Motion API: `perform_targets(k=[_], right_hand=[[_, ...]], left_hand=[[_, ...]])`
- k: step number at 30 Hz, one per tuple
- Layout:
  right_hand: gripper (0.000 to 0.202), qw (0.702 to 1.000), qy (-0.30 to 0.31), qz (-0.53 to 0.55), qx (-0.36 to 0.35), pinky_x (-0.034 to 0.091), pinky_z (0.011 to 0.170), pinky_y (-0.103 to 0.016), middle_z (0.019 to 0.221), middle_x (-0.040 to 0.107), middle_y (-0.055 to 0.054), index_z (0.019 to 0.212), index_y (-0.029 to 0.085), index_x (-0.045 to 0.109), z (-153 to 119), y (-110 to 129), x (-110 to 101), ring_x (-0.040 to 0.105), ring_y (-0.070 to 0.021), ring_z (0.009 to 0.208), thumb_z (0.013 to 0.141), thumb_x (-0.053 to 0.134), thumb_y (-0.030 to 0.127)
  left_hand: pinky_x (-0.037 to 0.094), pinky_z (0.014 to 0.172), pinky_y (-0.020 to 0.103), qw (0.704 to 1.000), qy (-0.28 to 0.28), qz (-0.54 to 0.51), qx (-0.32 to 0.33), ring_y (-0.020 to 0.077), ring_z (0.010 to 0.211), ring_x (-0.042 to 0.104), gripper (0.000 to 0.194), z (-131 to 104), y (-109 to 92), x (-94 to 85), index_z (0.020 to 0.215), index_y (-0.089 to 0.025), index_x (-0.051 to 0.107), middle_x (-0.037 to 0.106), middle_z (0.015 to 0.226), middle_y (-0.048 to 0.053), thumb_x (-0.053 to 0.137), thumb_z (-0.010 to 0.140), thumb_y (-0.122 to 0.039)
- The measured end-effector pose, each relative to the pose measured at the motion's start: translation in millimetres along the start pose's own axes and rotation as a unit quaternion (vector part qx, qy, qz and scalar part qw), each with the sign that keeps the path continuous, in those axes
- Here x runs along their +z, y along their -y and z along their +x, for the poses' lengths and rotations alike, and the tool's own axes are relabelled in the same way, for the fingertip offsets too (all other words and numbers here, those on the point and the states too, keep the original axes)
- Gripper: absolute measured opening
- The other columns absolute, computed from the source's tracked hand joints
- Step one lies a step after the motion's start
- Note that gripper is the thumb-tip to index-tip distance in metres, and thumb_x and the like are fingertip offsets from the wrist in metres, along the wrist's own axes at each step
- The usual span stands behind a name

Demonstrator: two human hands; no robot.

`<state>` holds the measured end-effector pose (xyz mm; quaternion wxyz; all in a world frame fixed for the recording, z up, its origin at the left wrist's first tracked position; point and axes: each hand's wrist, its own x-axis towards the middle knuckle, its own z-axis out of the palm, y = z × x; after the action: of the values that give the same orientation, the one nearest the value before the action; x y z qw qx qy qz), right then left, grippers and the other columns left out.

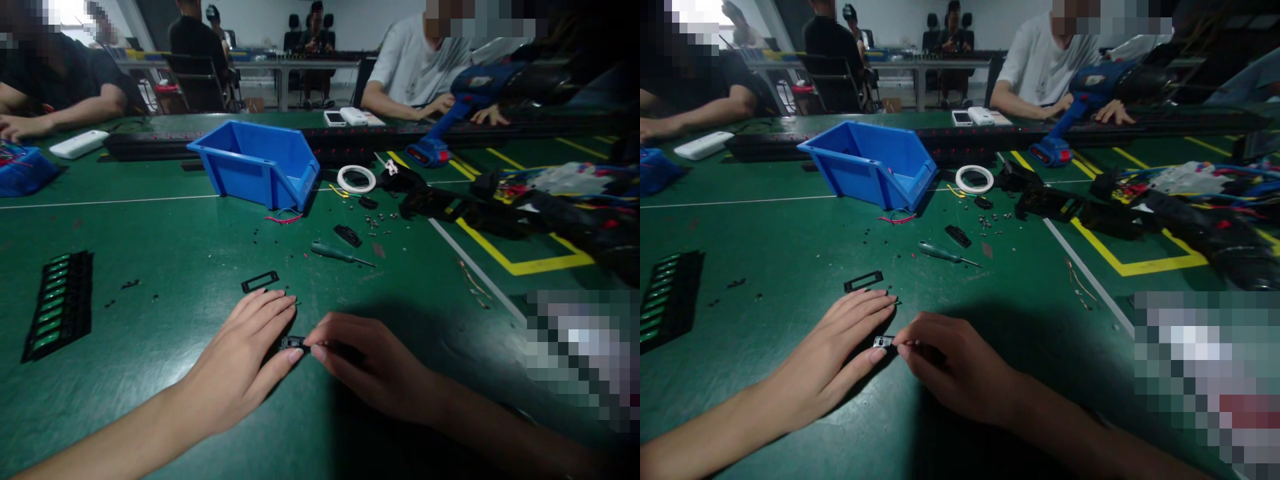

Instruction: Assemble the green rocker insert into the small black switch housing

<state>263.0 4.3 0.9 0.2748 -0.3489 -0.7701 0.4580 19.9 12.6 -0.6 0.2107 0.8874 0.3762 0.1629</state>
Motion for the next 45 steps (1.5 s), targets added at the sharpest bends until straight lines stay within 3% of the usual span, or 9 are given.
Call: perform_targets(k=[5, 8, 11, 14, 18, 25, 31, 45], right_hand=[[0.013, 0.999, 0.011, -0.021, -0.030, 0.048, 0.072, -0.029, 0.096, 0.061, -0.005, 0.104, 0.018, 0.064, -1.2, 1.5, 1.8, 0.059, -0.0156, 0.081, 0.102, 0.051, 0.019], [0.015, 0.997, 0.011, -0.037, -0.069, 0.050, 0.083, -0.031, 0.106, 0.060, -0.009, 0.108, 0.017, 0.064, -1.7, 2.0, 2.9, 0.059, -0.0182, 0.095, 0.100, 0.051, 0.015], [0.018, 0.997, -0.011, -0.054, -0.061, 0.051, 0.091, -0.032, 0.122, 0.056, -0.011, 0.112, 0.019, 0.065, -2.7, 1.9, 2.1, 0.059, -0.0196, 0.106, 0.099, 0.052, 0.014], [0.021, 0.995, -0.005, -0.082, -0.054, 0.048, 0.101, -0.035, 0.139, 0.048, -0.011, 0.115, 0.021, 0.067, -3.8, 1.9, 0.6, 0.056, -0.0217, 0.118, 0.099, 0.054, 0.016], [0.029, 0.992, 0.035, -0.104, -0.069, 0.041, 0.112, -0.038, 0.146, 0.045, -0.011, 0.126, 0.020, 0.063, -4.3, 1.9, 0.6, 0.047, -0.0232, 0.133, 0.099, 0.055, 0.017], [0.032, 0.984, 0.048, -0.136, -0.108, 0.040, 0.112, -0.041, 0.145, 0.048, -0.012, 0.129, 0.021, 0.061, -5.1, -0.2, 2.8, 0.045, -0.0245, 0.135, 0.097, 0.056, 0.016], [0.035, 0.982, 0.032, -0.146, -0.111, 0.041, 0.111, -0.046, 0.140, 0.053, -0.013, 0.129, 0.021, 0.059, -4.1, -0.8, 5.1, 0.047, -0.0272, 0.132, 0.096, 0.055, 0.013], [0.033, 0.983, 0.034, -0.149, -0.098, 0.036, 0.115, -0.039, 0.142, 0.048, -0.012, 0.129, 0.018, 0.058, -3.9, -3.1, 6.0, 0.042, -0.0227, 0.135, 0.097, 0.053, 0.013]], left_hand=[[0.042, 0.113, 0.048, 0.991, -0.069, -0.110, -0.029, 0.0260, 0.135, 0.050, 0.040, -2.5, -0.1, -4.0, 0.140, -0.020, 0.054, 0.055, 0.146, 0.012, 0.050, 0.101, -0.029], [0.048, 0.109, 0.042, 0.972, -0.112, -0.200, -0.053, 0.0242, 0.128, 0.058, 0.033, -1.8, 0.3, -7.8, 0.130, -0.021, 0.063, 0.063, 0.137, 0.010, 0.053, 0.100, -0.030], [0.050, 0.105, 0.040, 0.944, -0.143, -0.282, -0.097, 0.0236, 0.121, 0.062, 0.027, 0.2, 1.3, -11.1, 0.119, -0.022, 0.071, 0.073, 0.120, 0.008, 0.055, 0.100, -0.032], [0.052, 0.100, 0.039, 0.911, -0.156, -0.359, -0.129, 0.0244, 0.115, 0.066, 0.027, 1.0, 3.0, -13.1, 0.113, -0.021, 0.075, 0.075, 0.112, 0.008, 0.056, 0.100, -0.036], [0.052, 0.097, 0.036, 0.890, -0.146, -0.410, -0.134, 0.0235, 0.114, 0.065, 0.026, -1.1, 5.5, -13.6, 0.112, -0.024, 0.076, 0.072, 0.120, 0.007, 0.057, 0.099, -0.037], [0.049, 0.098, 0.032, 0.885, -0.145, -0.425, -0.124, 0.0221, 0.120, 0.061, 0.022, -0.8, 6.8, -13.1, 0.111, -0.025, 0.075, 0.071, 0.119, 0.005, 0.058, 0.099, -0.033], [0.048, 0.096, 0.030, 0.899, -0.151, -0.393, -0.124, 0.0206, 0.113, 0.062, 0.016, 1.9, 4.1, -16.2, 0.100, -0.022, 0.075, 0.073, 0.109, 0.005, 0.061, 0.097, -0.030], [0.049, 0.093, 0.031, 0.924, -0.115, -0.355, -0.081, 0.0192, 0.101, 0.067, 0.019, 4.0, 2.2, -18.0, 0.097, -0.020, 0.076, 0.074, 0.103, 0.005, 0.058, 0.098, -0.023]])
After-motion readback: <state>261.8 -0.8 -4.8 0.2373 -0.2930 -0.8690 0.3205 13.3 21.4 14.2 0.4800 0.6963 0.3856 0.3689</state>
